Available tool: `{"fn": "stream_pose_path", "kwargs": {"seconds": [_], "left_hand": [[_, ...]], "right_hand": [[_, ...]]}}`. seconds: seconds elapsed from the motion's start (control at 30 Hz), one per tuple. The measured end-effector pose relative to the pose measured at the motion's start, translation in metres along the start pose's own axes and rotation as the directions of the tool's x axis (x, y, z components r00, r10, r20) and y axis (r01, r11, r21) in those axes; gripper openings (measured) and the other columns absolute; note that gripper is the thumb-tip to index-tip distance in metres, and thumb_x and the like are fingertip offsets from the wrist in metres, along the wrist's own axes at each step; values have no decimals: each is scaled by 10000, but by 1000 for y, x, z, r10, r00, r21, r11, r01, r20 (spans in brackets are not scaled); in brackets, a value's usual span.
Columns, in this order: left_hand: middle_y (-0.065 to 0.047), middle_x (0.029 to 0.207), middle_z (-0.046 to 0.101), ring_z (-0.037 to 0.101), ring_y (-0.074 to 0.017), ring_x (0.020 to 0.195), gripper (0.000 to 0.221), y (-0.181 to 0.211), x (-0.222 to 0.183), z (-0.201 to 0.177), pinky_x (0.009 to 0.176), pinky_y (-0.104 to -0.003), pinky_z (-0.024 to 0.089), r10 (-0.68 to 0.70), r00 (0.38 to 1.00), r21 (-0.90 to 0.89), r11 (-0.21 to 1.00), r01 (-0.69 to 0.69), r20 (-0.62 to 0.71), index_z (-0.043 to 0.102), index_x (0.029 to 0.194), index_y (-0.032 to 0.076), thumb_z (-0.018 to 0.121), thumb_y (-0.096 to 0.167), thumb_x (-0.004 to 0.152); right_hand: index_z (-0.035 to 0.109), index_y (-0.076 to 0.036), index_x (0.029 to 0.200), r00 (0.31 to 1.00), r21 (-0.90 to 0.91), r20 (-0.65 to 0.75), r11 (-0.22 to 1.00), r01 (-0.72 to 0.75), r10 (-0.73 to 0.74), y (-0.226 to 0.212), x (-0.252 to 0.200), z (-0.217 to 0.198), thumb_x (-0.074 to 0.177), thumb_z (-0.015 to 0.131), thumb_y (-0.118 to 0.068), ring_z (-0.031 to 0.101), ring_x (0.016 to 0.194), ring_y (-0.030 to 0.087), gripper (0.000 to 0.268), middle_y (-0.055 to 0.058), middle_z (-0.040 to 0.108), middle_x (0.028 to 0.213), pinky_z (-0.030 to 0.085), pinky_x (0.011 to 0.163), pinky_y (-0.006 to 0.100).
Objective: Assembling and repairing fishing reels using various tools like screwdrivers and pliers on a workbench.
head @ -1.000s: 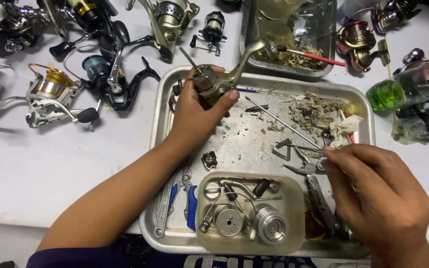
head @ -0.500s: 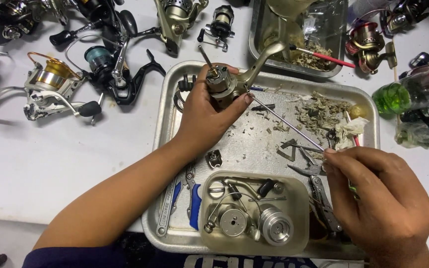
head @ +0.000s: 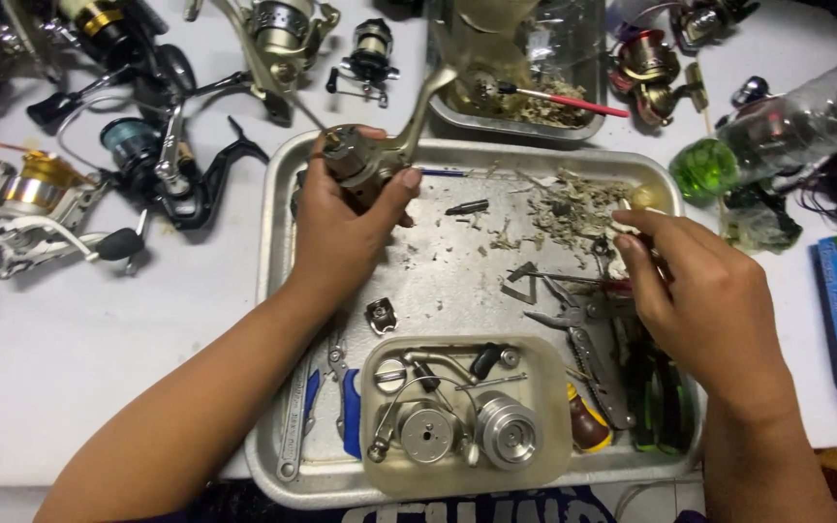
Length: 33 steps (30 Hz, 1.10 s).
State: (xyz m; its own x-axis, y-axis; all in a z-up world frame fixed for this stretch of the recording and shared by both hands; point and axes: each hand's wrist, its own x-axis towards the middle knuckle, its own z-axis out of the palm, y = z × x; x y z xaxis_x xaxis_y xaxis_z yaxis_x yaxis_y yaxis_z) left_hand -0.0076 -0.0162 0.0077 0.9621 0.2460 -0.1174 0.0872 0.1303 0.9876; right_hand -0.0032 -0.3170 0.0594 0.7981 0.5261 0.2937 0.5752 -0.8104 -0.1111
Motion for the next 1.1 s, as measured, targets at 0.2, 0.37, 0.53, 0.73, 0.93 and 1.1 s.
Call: {"fn": "stream_pose_path", "kwargs": {"seconds": [0.2,0.37,0.53,0.73,0.93,1.1], "left_hand": [[-78,977,749,697,-166,736,520,7,-2,0,480,-286,560,-74,996,59,995,78,-58,454,1217,97,723,349,850],[-69,991,758,702,-158,802,524,6,-1,1,646,-293,595,-73,995,50,996,77,-74,465,1207,120,741,358,830],[-74,1008,763,734,-160,867,537,3,0,-1,728,-293,603,-19,997,70,997,25,-80,471,1219,125,733,392,833],[-68,1014,755,723,-160,868,523,2,0,0,661,-291,614,-13,996,84,996,20,-90,479,1189,118,732,400,829],[-82,961,679,683,-175,738,538,6,-3,-1,468,-280,564,0,999,50,999,2,-42,463,1259,109,724,349,854],[-61,989,707,716,-173,793,496,2,-3,-2,700,-309,626,49,999,-12,999,-49,-20,500,1242,131,747,312,852]], "right_hand": [[561,186,1451,864,276,-432,950,-146,258,22,-27,3,1257,480,60,639,986,338,245,302,610,1221,502,890,393],[513,15,1423,910,207,-206,925,-318,359,60,-28,29,1169,493,-56,571,729,341,264,221,584,905,457,667,444],[604,-42,1383,876,105,-23,873,-477,482,46,-26,15,1107,534,-76,565,648,315,287,166,657,876,404,640,472],[532,-35,1341,804,718,88,521,-461,589,30,-41,12,1158,496,-91,531,727,123,195,89,581,818,401,636,238],[718,148,1214,951,343,-164,919,-193,261,-33,-34,-14,1044,700,9,655,955,285,220,238,711,1082,481,852,345],[753,123,1101,968,148,-220,976,157,-123,-72,-17,-23,914,799,80,702,847,300,198,251,722,1005,602,824,367]]}}
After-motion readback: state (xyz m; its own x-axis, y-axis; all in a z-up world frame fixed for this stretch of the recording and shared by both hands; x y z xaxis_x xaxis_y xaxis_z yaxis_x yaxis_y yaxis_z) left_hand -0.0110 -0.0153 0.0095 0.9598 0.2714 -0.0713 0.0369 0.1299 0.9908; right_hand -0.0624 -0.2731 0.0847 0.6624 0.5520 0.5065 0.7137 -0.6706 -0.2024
